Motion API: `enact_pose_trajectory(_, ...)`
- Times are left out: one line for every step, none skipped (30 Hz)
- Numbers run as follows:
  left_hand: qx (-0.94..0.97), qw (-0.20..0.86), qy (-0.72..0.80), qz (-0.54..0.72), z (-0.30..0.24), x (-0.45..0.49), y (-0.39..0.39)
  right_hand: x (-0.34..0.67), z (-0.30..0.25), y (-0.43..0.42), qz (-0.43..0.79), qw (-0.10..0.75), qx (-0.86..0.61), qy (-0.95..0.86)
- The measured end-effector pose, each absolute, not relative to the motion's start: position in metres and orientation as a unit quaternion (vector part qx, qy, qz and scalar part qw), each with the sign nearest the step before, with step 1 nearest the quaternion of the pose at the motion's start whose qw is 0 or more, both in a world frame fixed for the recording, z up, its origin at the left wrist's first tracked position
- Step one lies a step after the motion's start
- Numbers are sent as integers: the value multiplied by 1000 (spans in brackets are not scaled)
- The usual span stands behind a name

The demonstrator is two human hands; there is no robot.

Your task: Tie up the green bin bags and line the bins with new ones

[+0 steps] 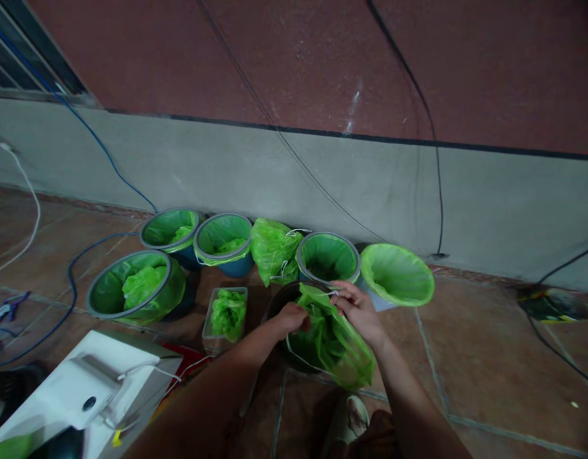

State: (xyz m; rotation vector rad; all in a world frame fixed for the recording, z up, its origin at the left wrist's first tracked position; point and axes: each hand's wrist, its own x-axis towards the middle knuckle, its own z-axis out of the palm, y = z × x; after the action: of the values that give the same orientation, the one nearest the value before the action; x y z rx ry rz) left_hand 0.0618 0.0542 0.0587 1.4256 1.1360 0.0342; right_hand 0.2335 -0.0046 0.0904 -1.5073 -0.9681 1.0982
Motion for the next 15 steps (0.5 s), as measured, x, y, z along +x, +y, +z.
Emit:
enact_pose_trajectory(588, 642, 490, 36, 66, 64, 58, 231, 91, -7, 468, 459, -619, -432)
enact_pose_trajectory(550, 679, 483, 63, 72, 65, 62, 229, 91, -9, 480, 423, -615, -460)
enact_pose_trajectory(502, 718, 474, 96, 78, 66, 65, 226, 91, -11, 489, 393, -609, -485)
enact_pose_trajectory(447, 753, 464, 132, 84, 67, 67, 224, 90, -12, 496, 371, -601, -505)
enact_pose_trajectory(396, 779, 457, 165, 88, 68, 68, 222, 88, -13, 499, 357, -594, -520)
enact_pose_trajectory(359, 792, 456, 192, 92, 68, 69, 220, 85, -14, 501, 346, -593, -527)
enact_pose_trajectory(342, 792, 461, 209, 94, 69, 68, 218, 82, -14, 500, 337, -598, -528)
enact_pose_trajectory(336, 787, 468, 220, 95, 69, 68, 217, 77, -13, 498, 328, -607, -525)
enact_pose_trajectory(336, 782, 473, 227, 96, 70, 67, 215, 72, -13, 493, 321, -619, -521)
enact_pose_trajectory(339, 780, 473, 230, 96, 71, 66, 214, 67, -12, 488, 316, -628, -517)
enact_pose_trajectory(343, 780, 470, 232, 96, 72, 65, 213, 63, -12, 487, 313, -631, -517)
enact_pose_trajectory(348, 781, 464, 232, 97, 72, 65, 212, 59, -11, 489, 311, -629, -519)
enact_pose_trajectory(355, 781, 459, 229, 97, 72, 65, 212, 57, -11, 492, 310, -626, -520)
enact_pose_trajectory(365, 779, 457, 225, 96, 72, 65, 212, 56, -11, 495, 308, -626, -519)
enact_pose_trajectory(376, 775, 460, 216, 96, 71, 66, 213, 57, -11, 494, 306, -630, -515)
